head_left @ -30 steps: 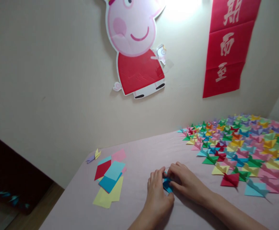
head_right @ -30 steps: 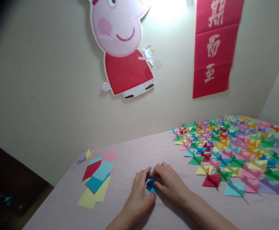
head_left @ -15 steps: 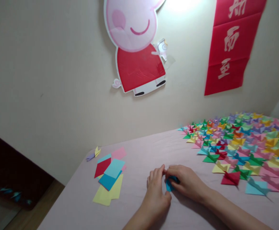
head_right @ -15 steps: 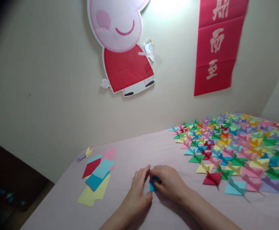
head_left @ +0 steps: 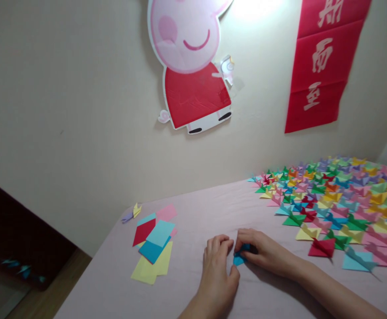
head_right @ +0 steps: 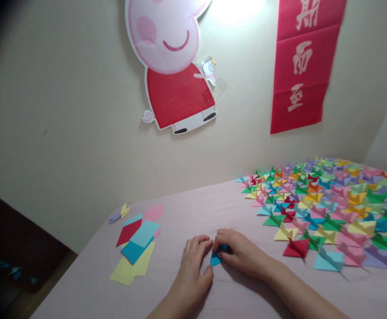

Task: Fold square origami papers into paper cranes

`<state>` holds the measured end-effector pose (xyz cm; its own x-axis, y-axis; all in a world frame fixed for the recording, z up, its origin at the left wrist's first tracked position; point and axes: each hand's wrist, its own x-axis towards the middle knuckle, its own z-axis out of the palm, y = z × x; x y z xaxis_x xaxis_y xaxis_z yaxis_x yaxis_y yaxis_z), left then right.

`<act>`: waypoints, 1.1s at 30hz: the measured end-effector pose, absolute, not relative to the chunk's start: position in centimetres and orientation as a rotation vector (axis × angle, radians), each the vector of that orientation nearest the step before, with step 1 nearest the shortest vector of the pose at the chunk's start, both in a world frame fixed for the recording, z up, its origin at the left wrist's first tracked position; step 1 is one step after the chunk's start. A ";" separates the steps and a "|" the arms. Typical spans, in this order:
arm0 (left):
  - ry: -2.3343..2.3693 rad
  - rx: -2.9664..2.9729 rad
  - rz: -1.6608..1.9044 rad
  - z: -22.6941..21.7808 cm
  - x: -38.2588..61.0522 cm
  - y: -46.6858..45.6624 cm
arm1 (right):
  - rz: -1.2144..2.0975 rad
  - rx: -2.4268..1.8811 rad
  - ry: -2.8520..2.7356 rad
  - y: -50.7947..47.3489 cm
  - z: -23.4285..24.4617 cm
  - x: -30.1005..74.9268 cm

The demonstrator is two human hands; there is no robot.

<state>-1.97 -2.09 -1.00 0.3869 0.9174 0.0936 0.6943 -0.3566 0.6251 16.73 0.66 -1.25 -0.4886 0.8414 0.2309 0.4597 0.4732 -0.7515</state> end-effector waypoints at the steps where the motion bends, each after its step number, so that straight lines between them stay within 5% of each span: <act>1: 1.380 2.174 0.605 -1.1 -2.0 -2.2 | 0.838 -1.065 -2.131 0.7 -1.2 16.7; 14: 1.345 2.428 0.740 -1.5 -2.2 -3.3 | 0.910 -1.107 -2.075 0.7 -0.8 16.9; 33: 1.281 2.783 0.369 -3.3 -0.5 -4.6 | 0.930 -1.165 -1.971 0.8 -0.9 16.9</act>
<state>-0.50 -4.57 -3.32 0.6269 0.7550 0.1924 0.7417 -0.6539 0.1492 16.87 0.81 -0.94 -0.3874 0.9044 0.1790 0.4370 0.3511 -0.8281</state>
